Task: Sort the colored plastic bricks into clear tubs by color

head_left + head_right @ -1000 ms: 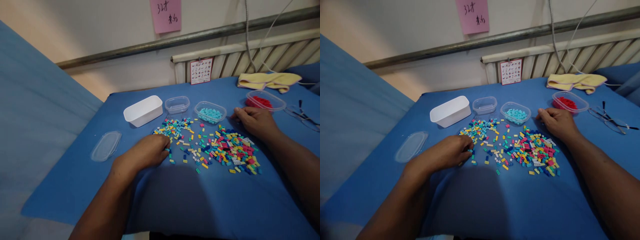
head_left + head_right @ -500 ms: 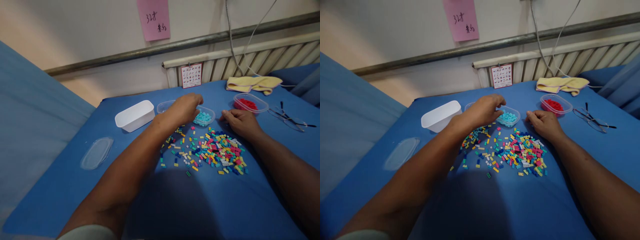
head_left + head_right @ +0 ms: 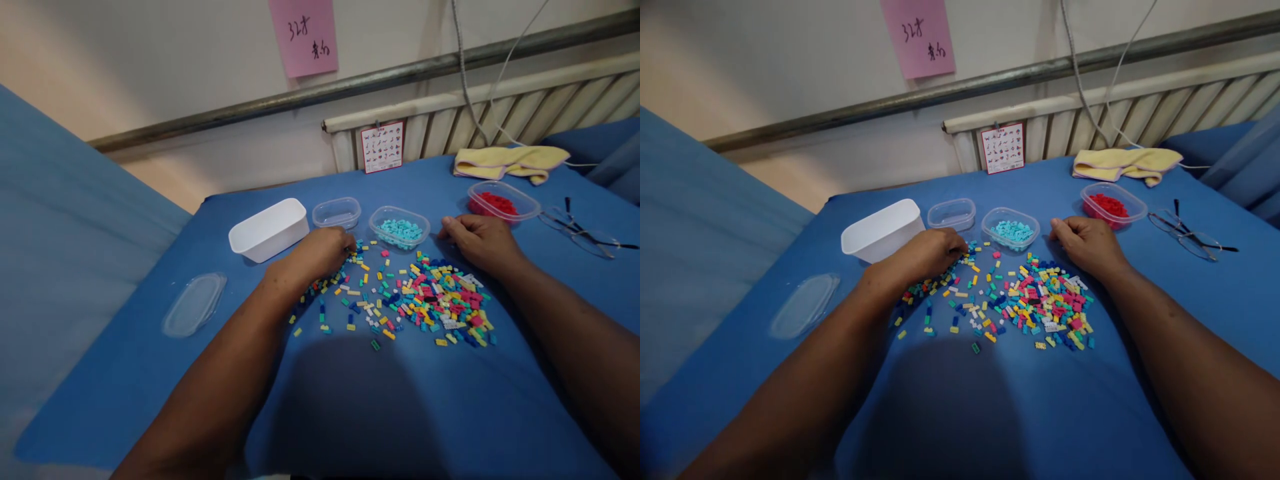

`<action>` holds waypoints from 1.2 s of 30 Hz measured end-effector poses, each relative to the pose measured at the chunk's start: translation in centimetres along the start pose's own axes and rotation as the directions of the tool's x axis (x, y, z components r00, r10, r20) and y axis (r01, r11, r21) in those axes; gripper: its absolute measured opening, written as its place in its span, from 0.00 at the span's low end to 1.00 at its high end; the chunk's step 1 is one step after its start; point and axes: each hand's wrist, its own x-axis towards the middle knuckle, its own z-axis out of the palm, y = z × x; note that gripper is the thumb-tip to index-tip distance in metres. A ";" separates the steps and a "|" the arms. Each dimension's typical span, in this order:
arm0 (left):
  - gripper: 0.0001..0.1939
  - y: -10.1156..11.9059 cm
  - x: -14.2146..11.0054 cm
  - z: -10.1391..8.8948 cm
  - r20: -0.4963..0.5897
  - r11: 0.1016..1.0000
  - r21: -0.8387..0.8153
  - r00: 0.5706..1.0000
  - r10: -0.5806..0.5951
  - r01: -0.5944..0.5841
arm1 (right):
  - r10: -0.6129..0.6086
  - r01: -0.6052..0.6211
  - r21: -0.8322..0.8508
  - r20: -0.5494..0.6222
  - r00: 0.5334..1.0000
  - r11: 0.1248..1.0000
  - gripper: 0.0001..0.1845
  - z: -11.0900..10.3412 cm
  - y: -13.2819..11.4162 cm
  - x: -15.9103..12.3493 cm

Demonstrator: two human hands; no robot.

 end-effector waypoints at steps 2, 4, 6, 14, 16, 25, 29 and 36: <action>0.14 -0.2 0.0 0.4 -0.034 0.999 -0.034 0.999 -0.026 0.024 | 0.005 -0.005 -0.002 0.001 1.000 1.000 0.28 -0.1 -0.2 -0.1; 0.12 -0.5 -0.4 0.4 -0.064 0.994 -0.098 0.996 -0.064 0.057 | 0.013 -0.013 -0.004 0.000 1.000 1.000 0.28 -0.1 -0.3 -0.1; 0.11 -0.8 -1.1 0.2 -0.085 0.978 -0.188 0.991 -0.107 0.090 | 0.019 -0.019 -0.007 0.004 1.000 1.000 0.28 -0.1 -0.5 -0.1; 0.16 -0.9 -1.9 0.9 -0.142 0.984 -0.141 0.981 -0.129 0.109 | 0.027 -0.027 -0.030 -0.003 1.000 0.999 0.27 -0.2 -0.6 -0.1; 0.16 -0.5 -1.4 1.3 -0.109 0.995 -0.038 0.989 -0.098 0.094 | 0.022 -0.022 -0.033 -0.006 1.000 0.999 0.28 -0.2 -0.5 -0.1; 0.12 -0.2 -1.8 0.8 -0.107 0.985 -0.146 0.989 -0.104 0.088 | 0.011 -0.011 -0.020 -0.006 1.000 1.000 0.25 0.0 0.0 0.0; 0.10 -0.9 -2.3 0.6 -0.098 0.816 -0.561 0.967 -0.234 0.140 | -0.007 0.007 -0.016 -0.006 1.000 1.000 0.24 0.0 0.0 0.0; 0.06 -0.7 -2.1 0.4 0.039 0.380 -0.907 0.933 -0.357 0.183 | 0.009 -0.009 -0.028 0.006 1.000 1.000 0.26 -0.1 -0.1 0.0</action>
